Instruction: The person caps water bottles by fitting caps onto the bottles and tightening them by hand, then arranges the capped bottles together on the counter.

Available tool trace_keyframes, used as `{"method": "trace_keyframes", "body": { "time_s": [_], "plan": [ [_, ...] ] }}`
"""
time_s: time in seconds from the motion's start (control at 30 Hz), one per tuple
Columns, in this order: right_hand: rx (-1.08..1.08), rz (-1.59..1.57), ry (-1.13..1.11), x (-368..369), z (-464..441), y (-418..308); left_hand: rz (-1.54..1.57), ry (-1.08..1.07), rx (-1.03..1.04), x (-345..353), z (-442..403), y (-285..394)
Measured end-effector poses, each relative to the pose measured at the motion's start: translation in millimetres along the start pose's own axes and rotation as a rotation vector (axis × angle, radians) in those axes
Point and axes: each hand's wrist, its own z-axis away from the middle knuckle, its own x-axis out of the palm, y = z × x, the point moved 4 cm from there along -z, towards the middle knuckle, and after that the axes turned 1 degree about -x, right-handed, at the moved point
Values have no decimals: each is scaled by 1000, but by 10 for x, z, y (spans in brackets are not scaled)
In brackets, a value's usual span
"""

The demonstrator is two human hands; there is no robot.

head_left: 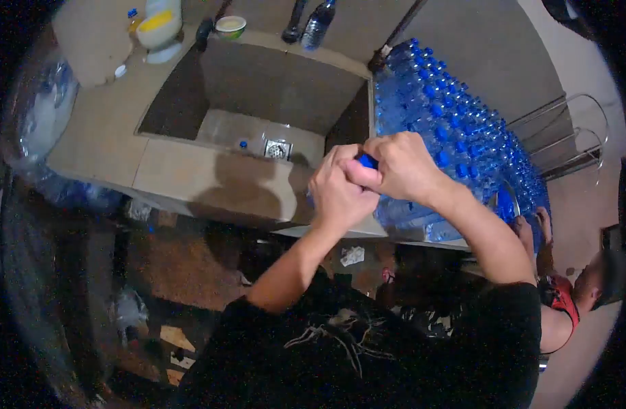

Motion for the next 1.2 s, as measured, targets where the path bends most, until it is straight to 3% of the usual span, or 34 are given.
{"method": "trace_keyframes", "body": {
  "time_s": [0.07,0.13,0.17,0.23,0.33,0.43,0.47,0.53,0.57,0.63,0.67,0.73,0.77,0.83,0.9,0.93,1.0,1.03,1.13,1.2],
  "plan": [
    [13,-7,-58,-69,-12,34,317,-446,102,-126,-284,1],
    [45,-59,-78,-83,-21,67,705,-860,-20,-33,-464,-241],
    [66,-80,-52,-30,-23,47,788,-1043,-95,9,-456,-354],
    [137,-49,21,19,-7,-9,600,-1310,-191,116,-398,-550],
    [363,-10,258,99,159,74,107,-115,-169,226,103,-230],
    [269,58,222,66,240,86,244,-289,8,77,-12,-93],
    [168,48,208,50,235,140,375,-490,131,26,-207,-76],
    [-11,24,230,49,226,133,697,-965,78,205,-447,-358],
    [19,48,232,91,224,120,642,-1252,-58,262,-473,-368],
    [74,118,240,143,231,107,470,-1191,-129,238,-458,-372],
    [216,157,279,132,260,31,385,-1161,-171,231,-350,-361],
    [561,317,306,174,277,-49,227,-269,-283,247,85,-106],
    [576,349,341,200,266,-168,213,-49,-209,343,193,-131],
    [609,450,290,179,352,-209,199,103,-158,295,374,-121],
    [554,412,154,86,429,-129,223,-5,-147,302,269,-52],
    [515,391,82,65,476,-86,269,-158,-182,307,196,-22],
    [243,302,99,-6,497,-17,333,-448,-250,228,44,-19],
    [111,264,62,-43,496,46,401,-556,-138,366,62,-191],
    [-271,187,19,-65,459,79,643,-1095,-138,286,-53,-118],
    [-430,166,-30,-117,455,81,497,-1149,-178,205,-104,-103]
  ]
}}
